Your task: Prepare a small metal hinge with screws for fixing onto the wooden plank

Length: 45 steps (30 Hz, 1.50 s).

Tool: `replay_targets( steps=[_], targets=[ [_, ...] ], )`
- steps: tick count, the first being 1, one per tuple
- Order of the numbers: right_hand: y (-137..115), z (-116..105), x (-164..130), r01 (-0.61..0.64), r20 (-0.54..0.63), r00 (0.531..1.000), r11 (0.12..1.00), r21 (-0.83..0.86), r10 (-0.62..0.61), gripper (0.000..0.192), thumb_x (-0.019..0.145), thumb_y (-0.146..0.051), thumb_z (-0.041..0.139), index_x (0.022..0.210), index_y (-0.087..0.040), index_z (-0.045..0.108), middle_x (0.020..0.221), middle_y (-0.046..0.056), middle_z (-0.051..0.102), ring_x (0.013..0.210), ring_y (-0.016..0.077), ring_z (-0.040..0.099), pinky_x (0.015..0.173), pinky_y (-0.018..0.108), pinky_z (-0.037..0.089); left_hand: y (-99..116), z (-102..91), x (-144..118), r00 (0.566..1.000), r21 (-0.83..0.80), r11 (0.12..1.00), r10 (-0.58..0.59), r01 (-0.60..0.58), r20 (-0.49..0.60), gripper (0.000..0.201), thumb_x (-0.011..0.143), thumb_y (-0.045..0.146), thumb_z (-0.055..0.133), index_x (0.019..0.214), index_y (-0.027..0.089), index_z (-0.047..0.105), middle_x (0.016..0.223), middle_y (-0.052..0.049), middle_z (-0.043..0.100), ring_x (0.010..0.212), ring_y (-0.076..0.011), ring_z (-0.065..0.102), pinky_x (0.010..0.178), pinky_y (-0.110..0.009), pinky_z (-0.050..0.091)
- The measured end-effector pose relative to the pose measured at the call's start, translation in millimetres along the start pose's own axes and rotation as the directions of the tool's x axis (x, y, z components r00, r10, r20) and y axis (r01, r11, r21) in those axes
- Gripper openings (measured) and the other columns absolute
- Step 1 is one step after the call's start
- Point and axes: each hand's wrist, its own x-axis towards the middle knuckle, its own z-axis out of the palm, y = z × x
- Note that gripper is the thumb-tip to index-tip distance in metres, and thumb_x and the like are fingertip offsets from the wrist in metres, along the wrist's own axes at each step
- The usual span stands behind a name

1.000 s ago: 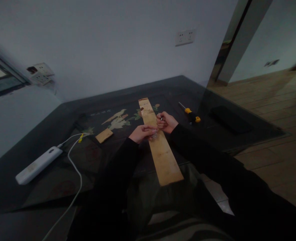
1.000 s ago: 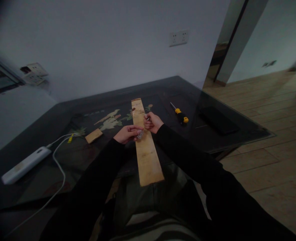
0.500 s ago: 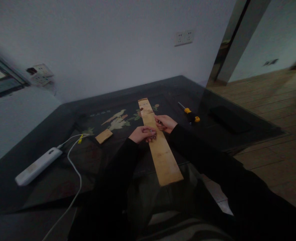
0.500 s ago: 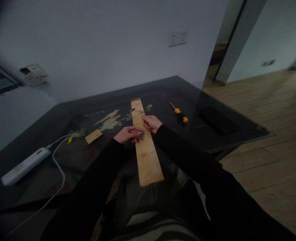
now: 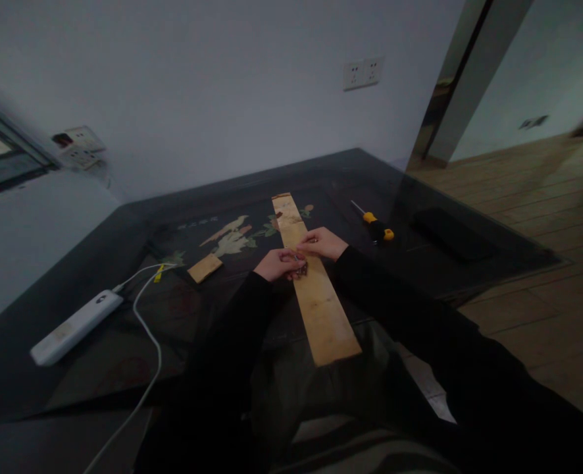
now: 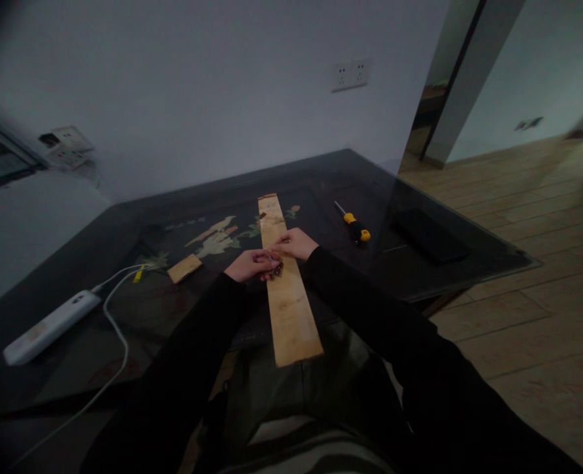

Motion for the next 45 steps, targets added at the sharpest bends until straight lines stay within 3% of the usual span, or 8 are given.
replay_targets(
  steps=[10, 24, 27, 29, 31, 34, 40, 45],
  targets=[
    [-2.8, -1.9, -3.5, 0.101, 0.161, 0.985, 0.950, -0.295, -0.055, 0.031, 0.066, -0.036, 0.070, 0.084, -0.011, 0.074, 0.054, -0.002, 0.054, 0.053, 0.0074, 0.042, 0.053, 0.022, 0.029, 1.0, 0.9, -1.6, 1.000, -0.042, 0.999, -0.007, 0.008, 0.014, 0.040, 0.062, 0.021, 0.083, 0.089, 0.008, 0.057, 0.057, -0.001, 0.066, 0.042, -0.0082, 0.058, 0.045, -0.019, 0.047],
    [-11.8, 6.3, -7.4, 0.227, 0.112, 0.973, 0.904, -0.362, -0.200, 0.012, 0.068, -0.023, 0.070, 0.074, -0.014, 0.073, 0.053, -0.004, 0.050, 0.055, 0.0074, 0.040, 0.057, 0.022, 0.027, 2.2, 1.8, -2.9, 1.000, -0.030, 1.000, -0.008, 0.008, 0.007, 0.034, 0.065, 0.019, 0.081, 0.087, 0.009, 0.056, 0.055, 0.000, 0.065, 0.043, -0.0088, 0.059, 0.047, -0.020, 0.049],
    [-16.0, 4.3, -8.9, 0.251, 0.081, 0.968, 0.925, -0.285, -0.238, 0.015, 0.068, -0.028, 0.070, 0.076, -0.015, 0.072, 0.050, -0.006, 0.046, 0.053, 0.0071, 0.038, 0.055, 0.022, 0.026, 0.2, 0.7, -1.4, 1.000, -0.057, 0.998, -0.029, 0.029, -0.010, 0.039, 0.063, 0.020, 0.083, 0.091, 0.008, 0.058, 0.057, -0.002, 0.067, 0.043, -0.0092, 0.059, 0.046, -0.020, 0.049],
    [-16.6, 3.3, -8.3, 0.211, 0.011, 0.978, 0.972, -0.109, -0.211, 0.016, 0.066, -0.028, 0.071, 0.073, -0.014, 0.069, 0.051, -0.006, 0.046, 0.053, 0.0066, 0.039, 0.053, 0.021, 0.025, -0.5, 0.0, -0.5, 0.999, -0.059, 0.998, -0.039, 0.038, -0.014, 0.042, 0.063, 0.020, 0.083, 0.095, 0.007, 0.059, 0.058, -0.003, 0.068, 0.042, -0.0091, 0.059, 0.046, -0.020, 0.049],
    [-15.0, 2.4, -6.5, 0.099, -0.058, 0.994, 0.979, 0.179, -0.090, 0.015, 0.067, -0.027, 0.069, 0.071, -0.014, 0.063, 0.051, -0.006, 0.046, 0.048, 0.0050, 0.035, 0.047, 0.020, 0.022, -0.6, -0.7, 0.1, 0.999, -0.062, 0.997, -0.037, 0.036, -0.012, 0.042, 0.065, 0.020, 0.082, 0.097, 0.006, 0.060, 0.060, -0.004, 0.069, 0.043, -0.0085, 0.059, 0.047, -0.020, 0.050],
    [-10.3, 0.1, -3.1, -0.038, -0.054, 0.996, 0.885, 0.465, 0.071, 0.013, 0.077, -0.028, 0.057, 0.071, -0.017, 0.053, 0.045, -0.009, 0.038, 0.037, 0.0033, 0.022, 0.040, 0.020, 0.012, 0.2, -1.8, 0.0, 0.999, -0.090, 0.996, -0.028, 0.025, -0.030, 0.036, 0.065, 0.020, 0.081, 0.091, 0.007, 0.061, 0.058, -0.002, 0.067, 0.044, -0.0085, 0.059, 0.048, -0.020, 0.049],
    [-3.7, -4.5, 1.9, -0.124, 0.012, 0.990, 0.827, 0.549, 0.140, 0.020, 0.085, -0.032, 0.045, 0.071, -0.018, 0.044, 0.047, -0.007, 0.043, 0.031, 0.0020, 0.019, 0.036, 0.020, 0.013, 4.5, -10.7, -3.7, 0.988, -0.190, 0.978, 0.064, -0.090, -0.138, 0.033, 0.063, 0.023, 0.081, 0.082, 0.010, 0.057, 0.057, 0.001, 0.065, 0.048, -0.0085, 0.059, 0.051, -0.020, 0.049],
    [-2.3, -1.3, 2.2, -0.118, 0.003, 0.990, 0.840, 0.530, 0.138, 0.022, 0.085, -0.033, 0.050, 0.071, -0.016, 0.047, 0.051, -0.005, 0.046, 0.032, 0.0010, 0.024, 0.036, 0.019, 0.012, 1.3, -49.6, -14.1, 0.951, -0.145, 0.979, 0.096, -0.143, -0.293, 0.031, 0.062, 0.023, 0.078, 0.082, 0.013, 0.057, 0.066, 0.001, 0.066, 0.055, -0.0087, 0.061, 0.057, -0.021, 0.050]
  ],
)
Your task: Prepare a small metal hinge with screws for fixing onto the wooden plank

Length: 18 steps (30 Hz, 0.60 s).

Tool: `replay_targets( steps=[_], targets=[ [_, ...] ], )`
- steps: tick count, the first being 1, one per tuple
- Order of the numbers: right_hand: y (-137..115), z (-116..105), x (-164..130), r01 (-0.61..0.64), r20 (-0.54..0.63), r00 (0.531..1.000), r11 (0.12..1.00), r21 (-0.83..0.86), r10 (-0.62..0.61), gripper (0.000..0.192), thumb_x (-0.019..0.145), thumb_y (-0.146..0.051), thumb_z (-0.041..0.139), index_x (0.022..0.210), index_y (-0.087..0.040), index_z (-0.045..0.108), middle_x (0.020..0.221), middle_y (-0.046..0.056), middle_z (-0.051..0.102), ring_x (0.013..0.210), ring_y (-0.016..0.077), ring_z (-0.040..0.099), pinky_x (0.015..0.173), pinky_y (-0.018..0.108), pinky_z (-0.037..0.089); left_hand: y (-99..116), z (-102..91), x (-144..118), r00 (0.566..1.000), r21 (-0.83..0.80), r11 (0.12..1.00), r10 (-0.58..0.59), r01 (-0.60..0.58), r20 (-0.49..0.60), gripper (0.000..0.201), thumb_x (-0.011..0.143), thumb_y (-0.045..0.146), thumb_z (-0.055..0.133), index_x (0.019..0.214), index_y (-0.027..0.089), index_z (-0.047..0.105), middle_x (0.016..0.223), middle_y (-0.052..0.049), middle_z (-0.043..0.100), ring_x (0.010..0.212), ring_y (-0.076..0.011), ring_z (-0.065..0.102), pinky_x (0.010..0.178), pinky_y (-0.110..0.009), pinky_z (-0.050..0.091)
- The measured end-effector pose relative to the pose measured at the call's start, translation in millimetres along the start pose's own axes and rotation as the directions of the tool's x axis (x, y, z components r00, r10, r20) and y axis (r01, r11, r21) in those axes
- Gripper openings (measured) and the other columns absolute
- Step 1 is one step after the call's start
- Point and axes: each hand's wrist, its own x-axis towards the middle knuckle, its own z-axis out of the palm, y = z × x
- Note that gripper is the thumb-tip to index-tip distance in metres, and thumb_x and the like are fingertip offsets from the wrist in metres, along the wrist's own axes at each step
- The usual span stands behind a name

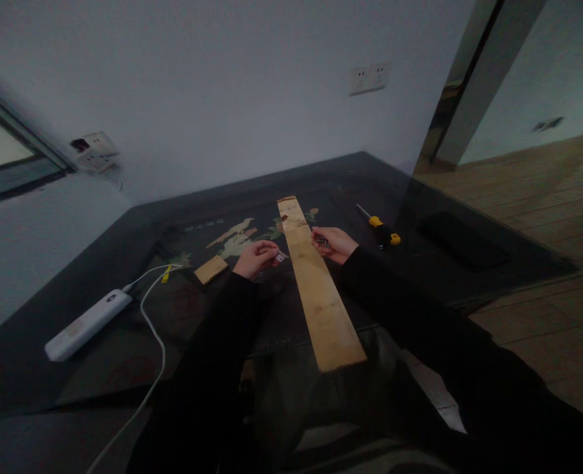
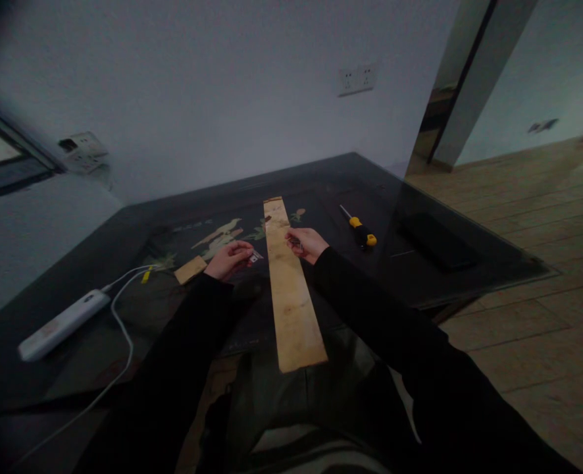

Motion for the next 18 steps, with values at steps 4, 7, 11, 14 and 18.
replay_targets(
  steps=[4, 7, 11, 14, 18],
  targets=[
    [1.5, 2.9, -2.9, 0.031, 0.001, 1.000, 0.996, -0.083, -0.031, 0.024, 0.084, -0.034, 0.054, 0.070, -0.016, 0.049, 0.052, -0.005, 0.046, 0.033, 0.0013, 0.026, 0.036, 0.019, 0.014, -2.7, -54.9, -7.7, 0.978, 0.173, 0.984, 0.066, -0.031, -0.199, 0.026, 0.062, 0.024, 0.077, 0.078, 0.014, 0.058, 0.064, 0.000, 0.064, 0.055, -0.0104, 0.060, 0.060, -0.024, 0.050],
    [-2.3, 1.6, -3.8, 0.062, 0.006, 0.998, 0.979, -0.197, -0.062, 0.027, 0.082, -0.035, 0.058, 0.065, -0.015, 0.052, 0.048, -0.006, 0.043, 0.034, 0.0014, 0.026, 0.036, 0.019, 0.013, -4.9, -93.1, -25.8, 0.959, 0.333, 0.943, 0.077, 0.020, -0.274, 0.030, 0.058, 0.030, 0.079, 0.075, 0.014, 0.060, 0.062, 0.000, 0.064, 0.053, -0.0109, 0.058, 0.060, -0.026, 0.049],
    [-16.1, 2.7, 4.3, 0.101, 0.047, 0.995, 0.929, -0.356, -0.090, 0.030, 0.076, -0.033, 0.066, 0.056, -0.014, 0.054, 0.044, -0.005, 0.042, 0.037, 0.0024, 0.031, 0.039, 0.020, 0.015, -8.6, -132.1, -58.5, 0.962, 0.407, 0.910, 0.030, 0.085, -0.270, 0.040, 0.051, 0.041, 0.081, 0.074, 0.015, 0.062, 0.062, -0.001, 0.066, 0.055, -0.0130, 0.059, 0.060, -0.027, 0.048],
    [-26.1, 22.9, 18.0, 0.204, 0.216, 0.972, 0.778, -0.594, -0.090, 0.029, 0.078, -0.032, 0.063, 0.056, -0.014, 0.058, 0.043, -0.005, 0.042, 0.039, 0.0038, 0.033, 0.042, 0.020, 0.019, -15.0, -156.7, -78.5, 0.961, 0.472, 0.875, 0.032, 0.106, -0.276, 0.044, 0.049, 0.048, 0.080, 0.075, 0.016, 0.064, 0.066, -0.002, 0.068, 0.062, -0.0171, 0.062, 0.064, -0.029, 0.049],
    [-25.0, 82.2, 35.5, 0.395, 0.481, 0.876, 0.512, -0.763, 0.042, 0.018, 0.080, -0.011, 0.050, 0.074, -0.014, 0.067, 0.047, -0.005, 0.047, 0.043, 0.0064, 0.042, 0.047, 0.020, 0.030, -27.6, -178.4, -94.0, 0.966, 0.582, 0.806, 0.048, 0.113, -0.255, 0.042, 0.055, 0.053, 0.074, 0.073, 0.018, 0.063, 0.075, -0.004, 0.070, 0.073, -0.0202, 0.065, 0.074, -0.032, 0.049]
  ],
)
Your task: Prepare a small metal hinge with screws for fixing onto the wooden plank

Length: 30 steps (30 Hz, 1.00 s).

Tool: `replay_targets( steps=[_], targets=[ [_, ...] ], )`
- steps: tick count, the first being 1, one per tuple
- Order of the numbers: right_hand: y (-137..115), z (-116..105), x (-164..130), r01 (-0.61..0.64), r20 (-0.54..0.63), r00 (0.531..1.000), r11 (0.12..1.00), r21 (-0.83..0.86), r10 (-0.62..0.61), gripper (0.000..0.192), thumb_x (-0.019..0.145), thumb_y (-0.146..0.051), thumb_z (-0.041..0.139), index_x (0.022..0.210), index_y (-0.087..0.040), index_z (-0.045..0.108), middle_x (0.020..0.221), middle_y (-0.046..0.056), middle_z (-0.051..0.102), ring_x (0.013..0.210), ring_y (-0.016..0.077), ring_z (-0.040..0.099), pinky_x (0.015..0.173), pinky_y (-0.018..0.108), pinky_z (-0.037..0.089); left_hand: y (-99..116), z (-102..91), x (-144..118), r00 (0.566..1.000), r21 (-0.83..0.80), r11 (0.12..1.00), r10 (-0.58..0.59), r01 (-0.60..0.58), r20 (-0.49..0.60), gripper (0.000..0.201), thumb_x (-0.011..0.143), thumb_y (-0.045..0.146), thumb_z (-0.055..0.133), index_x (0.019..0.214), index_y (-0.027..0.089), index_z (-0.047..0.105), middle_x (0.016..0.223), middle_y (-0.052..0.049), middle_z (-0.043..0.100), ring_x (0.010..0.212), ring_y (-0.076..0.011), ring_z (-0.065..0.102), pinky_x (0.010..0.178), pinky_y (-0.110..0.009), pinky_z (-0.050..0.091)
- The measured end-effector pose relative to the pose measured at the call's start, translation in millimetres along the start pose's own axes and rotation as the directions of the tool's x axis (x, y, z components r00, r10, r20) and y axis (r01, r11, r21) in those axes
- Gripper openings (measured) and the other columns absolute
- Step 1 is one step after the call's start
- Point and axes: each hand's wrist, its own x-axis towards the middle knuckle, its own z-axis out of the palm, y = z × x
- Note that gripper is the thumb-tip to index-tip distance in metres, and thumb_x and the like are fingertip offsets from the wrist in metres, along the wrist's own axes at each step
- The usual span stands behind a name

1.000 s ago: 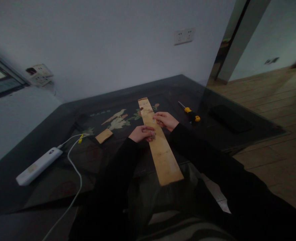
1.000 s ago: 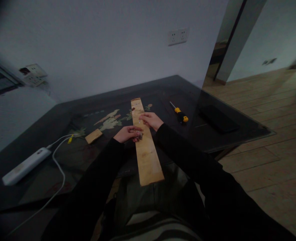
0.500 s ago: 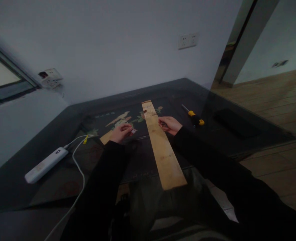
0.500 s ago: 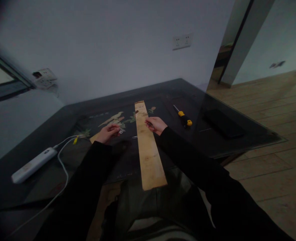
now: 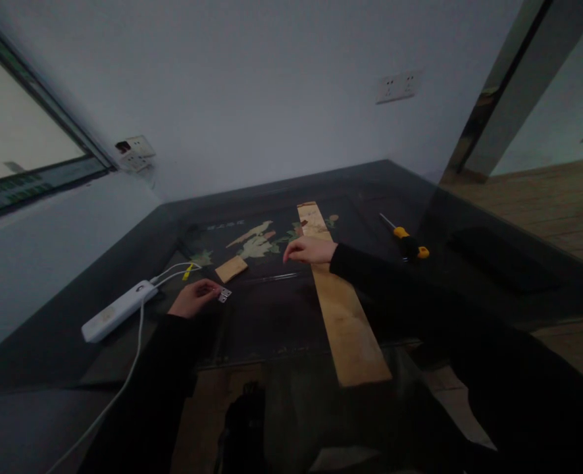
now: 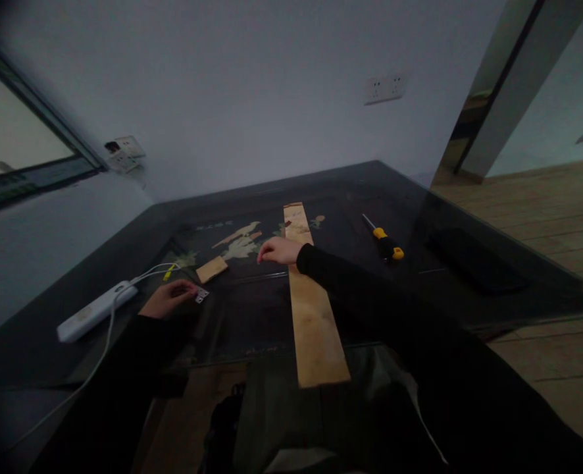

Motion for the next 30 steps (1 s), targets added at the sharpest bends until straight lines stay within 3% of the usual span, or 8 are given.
replay_targets(
  steps=[3, 7, 10, 15, 18, 24, 30],
  targets=[
    [-27.7, 32.4, 31.0, 0.030, 0.077, 0.997, 0.995, -0.096, -0.023, 0.020, 0.069, 0.000, 0.055, 0.073, -0.015, 0.068, 0.065, 0.000, 0.063, 0.059, 0.0086, 0.053, 0.056, 0.019, 0.038, -6.1, 3.2, -5.9, 0.996, 0.199, 0.979, 0.054, -0.039, -0.071, 0.038, 0.065, 0.055, 0.065, 0.077, 0.019, 0.058, 0.073, -0.002, 0.067, 0.069, -0.0188, 0.062, 0.069, -0.029, 0.047],
    [-46.3, 77.7, 59.2, 0.025, 0.090, 0.996, 0.972, -0.233, -0.004, 0.021, 0.068, 0.001, 0.055, 0.077, -0.013, 0.068, 0.079, 0.007, 0.070, 0.076, 0.0158, 0.062, 0.065, 0.022, 0.043, -0.9, 12.6, -10.9, 0.988, 0.477, 0.877, 0.124, -0.065, -0.095, 0.031, 0.076, 0.052, 0.055, 0.084, 0.022, 0.052, 0.071, 0.000, 0.060, 0.067, -0.0184, 0.058, 0.063, -0.027, 0.042],
    [-49.4, 103.6, 70.5, 0.002, 0.073, 0.997, 0.947, -0.321, 0.023, 0.019, 0.074, -0.004, 0.053, 0.086, -0.011, 0.066, 0.091, 0.013, 0.070, 0.083, 0.0208, 0.065, 0.069, 0.027, 0.047, -0.8, 14.0, -9.6, 0.987, 0.569, 0.819, 0.140, -0.072, -0.076, 0.032, 0.079, 0.051, 0.051, 0.092, 0.021, 0.052, 0.074, -0.001, 0.059, 0.070, -0.0198, 0.058, 0.064, -0.028, 0.042],
    [-51.1, 128.1, 74.4, -0.013, -0.016, 1.000, 0.898, -0.440, 0.007, 0.029, 0.085, -0.008, 0.039, 0.104, -0.007, 0.061, 0.112, 0.021, 0.063, 0.098, 0.0285, 0.065, 0.079, 0.041, 0.050, -14.9, 9.5, -1.8, 0.957, 0.604, 0.771, 0.287, -0.201, -0.048, 0.035, 0.082, 0.049, 0.047, 0.098, 0.018, 0.055, 0.090, -0.006, 0.059, 0.084, -0.0220, 0.057, 0.078, -0.034, 0.046],
    [-52.8, 135.4, 72.4, 0.008, -0.048, 0.998, 0.877, -0.480, -0.036, 0.033, 0.089, -0.011, 0.033, 0.111, -0.009, 0.058, 0.117, 0.019, 0.059, 0.102, 0.0276, 0.063, 0.082, 0.043, 0.051, -19.8, 9.7, 0.7, 0.922, 0.616, 0.742, 0.382, -0.265, -0.063, 0.036, 0.083, 0.047, 0.047, 0.099, 0.017, 0.058, 0.097, -0.009, 0.057, 0.091, -0.0239, 0.057, 0.085, -0.037, 0.046],
    [-56.8, 134.4, 67.5, 0.026, -0.077, 0.994, 0.860, -0.510, -0.075, 0.032, 0.090, -0.020, 0.039, 0.118, -0.014, 0.054, 0.119, 0.015, 0.058, 0.106, 0.0252, 0.061, 0.083, 0.039, 0.051, -12.5, 20.4, -2.9, 0.832, 0.638, 0.645, 0.555, -0.421, -0.013, 0.030, 0.087, 0.036, 0.046, 0.106, 0.016, 0.057, 0.105, -0.011, 0.059, 0.102, -0.0252, 0.055, 0.092, -0.041, 0.045],
    [-53.7, 92.7, 60.1, 0.011, -0.062, 0.997, 0.861, -0.508, -0.050, 0.029, 0.086, -0.036, 0.052, 0.104, -0.016, 0.062, 0.112, 0.012, 0.064, 0.101, 0.0268, 0.061, 0.081, 0.039, 0.049, -5.5, 28.2, -8.5, 0.796, 0.613, 0.612, 0.603, -0.499, 0.046, 0.036, 0.086, 0.036, 0.050, 0.116, 0.016, 0.055, 0.113, -0.012, 0.060, 0.106, -0.0257, 0.056, 0.094, -0.043, 0.045]
  ],
)
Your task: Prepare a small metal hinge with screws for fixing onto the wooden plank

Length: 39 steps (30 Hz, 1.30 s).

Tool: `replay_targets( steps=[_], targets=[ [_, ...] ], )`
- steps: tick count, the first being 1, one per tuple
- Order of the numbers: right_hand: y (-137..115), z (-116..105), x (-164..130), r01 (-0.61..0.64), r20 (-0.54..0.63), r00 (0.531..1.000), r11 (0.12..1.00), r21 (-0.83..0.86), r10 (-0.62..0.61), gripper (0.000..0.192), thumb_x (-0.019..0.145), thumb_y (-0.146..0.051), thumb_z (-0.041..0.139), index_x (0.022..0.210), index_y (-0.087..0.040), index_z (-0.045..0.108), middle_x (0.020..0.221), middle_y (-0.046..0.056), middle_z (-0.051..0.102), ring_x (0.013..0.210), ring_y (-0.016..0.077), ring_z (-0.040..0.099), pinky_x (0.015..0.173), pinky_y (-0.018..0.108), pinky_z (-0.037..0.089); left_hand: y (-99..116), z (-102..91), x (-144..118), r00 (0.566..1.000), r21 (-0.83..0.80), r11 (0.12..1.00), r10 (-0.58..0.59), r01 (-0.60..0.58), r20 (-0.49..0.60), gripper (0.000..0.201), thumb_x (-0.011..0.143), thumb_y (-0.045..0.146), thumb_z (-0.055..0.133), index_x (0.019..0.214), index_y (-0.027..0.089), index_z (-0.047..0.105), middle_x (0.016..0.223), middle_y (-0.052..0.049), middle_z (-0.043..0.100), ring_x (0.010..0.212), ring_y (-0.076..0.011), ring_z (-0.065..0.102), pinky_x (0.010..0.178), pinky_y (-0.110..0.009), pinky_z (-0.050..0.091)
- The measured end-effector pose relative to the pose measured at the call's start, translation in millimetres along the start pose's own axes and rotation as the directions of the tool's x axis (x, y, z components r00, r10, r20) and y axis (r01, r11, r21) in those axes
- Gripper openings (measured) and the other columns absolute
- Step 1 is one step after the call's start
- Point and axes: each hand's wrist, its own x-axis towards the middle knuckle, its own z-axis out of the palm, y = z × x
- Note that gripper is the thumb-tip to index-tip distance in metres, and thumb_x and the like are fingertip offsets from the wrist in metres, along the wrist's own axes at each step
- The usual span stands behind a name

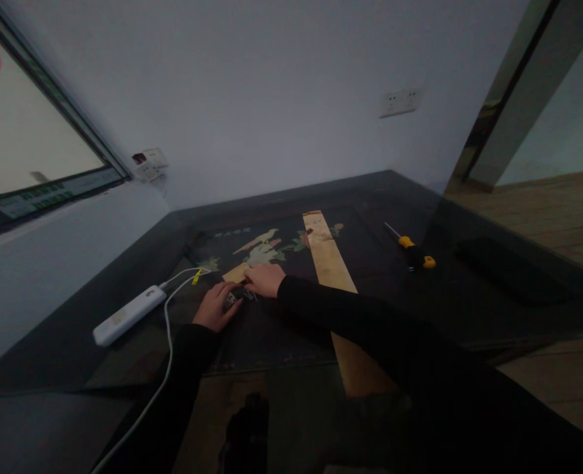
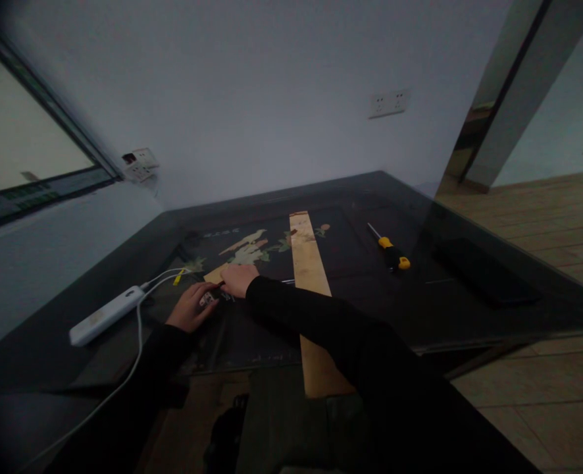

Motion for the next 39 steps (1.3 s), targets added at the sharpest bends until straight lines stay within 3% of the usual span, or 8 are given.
replay_targets(
  steps=[5, 9, 14, 17, 19, 23, 26, 39],
  targets=[
    [47.3, -42.6, -34.4, -0.022, 0.009, 1.000, 0.998, 0.057, 0.022, 0.025, 0.088, -0.034, 0.050, 0.100, -0.016, 0.064, 0.099, 0.007, 0.067, 0.091, 0.0183, 0.062, 0.079, 0.029, 0.047, 11.4, -0.9, 1.1, 0.997, -0.039, 0.997, 0.062, -0.060, 0.048, 0.040, 0.087, 0.035, 0.050, 0.124, 0.020, 0.053, 0.122, -0.011, 0.059, 0.114, -0.0244, 0.055, 0.099, -0.042, 0.044],
    [75.0, -59.7, -108.2, -0.080, -0.056, 0.995, 0.992, 0.094, 0.085, 0.027, 0.088, -0.033, 0.051, 0.106, -0.015, 0.061, 0.105, 0.009, 0.064, 0.098, 0.0193, 0.059, 0.086, 0.032, 0.046, 24.7, 3.7, 7.1, 0.991, -0.107, 0.989, 0.111, -0.102, 0.080, 0.043, 0.089, 0.033, 0.048, 0.129, 0.020, 0.050, 0.131, -0.011, 0.055, 0.121, -0.0232, 0.051, 0.103, -0.041, 0.043],
    [75.9, -39.6, -228.7, -0.289, -0.099, 0.945, 0.938, 0.189, 0.312, 0.052, 0.087, -0.050, 0.048, 0.131, -0.024, 0.050, 0.139, 0.010, 0.046, 0.127, 0.0247, 0.045, 0.106, 0.043, 0.037, 57.5, 9.6, 18.6, 0.989, -0.168, 0.979, 0.127, -0.113, 0.079, 0.039, 0.091, 0.031, 0.045, 0.127, 0.018, 0.052, 0.133, -0.013, 0.054, 0.126, -0.0240, 0.048, 0.106, -0.045, 0.041],
    [66.9, -16.6, -280.2, -0.419, -0.024, 0.899, 0.876, 0.238, 0.437, 0.072, 0.081, -0.063, 0.048, 0.141, -0.025, 0.040, 0.150, 0.011, 0.033, 0.137, 0.0272, 0.033, 0.112, 0.047, 0.031, 100.6, 11.2, 22.1, 0.988, -0.244, 0.963, 0.136, -0.114, 0.073, 0.037, 0.092, 0.030, 0.045, 0.126, 0.019, 0.053, 0.134, -0.012, 0.053, 0.128, -0.0231, 0.047, 0.108, -0.045, 0.039],
    [60.4, -4.8, -296.6, -0.411, 0.057, 0.911, 0.884, 0.224, 0.409, 0.084, 0.075, -0.070, 0.051, 0.144, -0.025, 0.036, 0.153, 0.011, 0.028, 0.142, 0.0302, 0.022, 0.115, 0.053, 0.019, 137.9, 13.1, 20.6, 0.992, -0.321, 0.945, 0.101, -0.070, 0.080, 0.039, 0.092, 0.031, 0.044, 0.128, 0.019, 0.051, 0.137, -0.012, 0.050, 0.129, -0.0214, 0.045, 0.109, -0.043, 0.038],
    [51.5, 5.0, -294.2, -0.314, 0.143, 0.946, 0.930, 0.193, 0.290, 0.102, 0.058, -0.078, 0.058, 0.144, -0.028, 0.035, 0.155, 0.013, 0.020, 0.143, 0.0355, 0.014, 0.113, 0.062, 0.004, 205.1, 22.6, 9.0, 0.984, -0.394, 0.912, -0.051, 0.115, 0.170, 0.047, 0.091, 0.036, 0.048, 0.135, 0.020, 0.045, 0.144, -0.012, 0.044, 0.134, -0.0228, 0.040, 0.111, -0.046, 0.035],
    [50.1, 7.0, -283.1, -0.274, 0.109, 0.960, 0.940, 0.201, 0.256, 0.097, 0.058, -0.079, 0.058, 0.140, -0.029, 0.041, 0.154, 0.016, 0.022, 0.142, 0.0371, 0.015, 0.111, 0.064, 0.006, 228.1, 30.6, -1.3, 0.979, -0.395, 0.904, -0.097, 0.162, 0.180, 0.046, 0.092, 0.033, 0.045, 0.136, 0.023, 0.044, 0.145, -0.009, 0.043, 0.138, -0.0228, 0.033, 0.114, -0.050, 0.027],
    [44.9, 1.0, -218.7, -0.109, 0.039, 0.994, 0.947, 0.303, 0.102, 0.086, 0.058, -0.060, 0.072, 0.135, -0.027, 0.050, 0.149, 0.018, 0.033, 0.141, 0.0331, 0.022, 0.114, 0.055, 0.015, 189.6, 29.1, -13.6, 0.927, -0.546, 0.758, -0.360, 0.357, 0.107, 0.041, 0.087, 0.035, 0.048, 0.125, 0.022, 0.058, 0.130, -0.008, 0.059, 0.123, -0.0218, 0.053, 0.107, -0.040, 0.041]
  ],
)
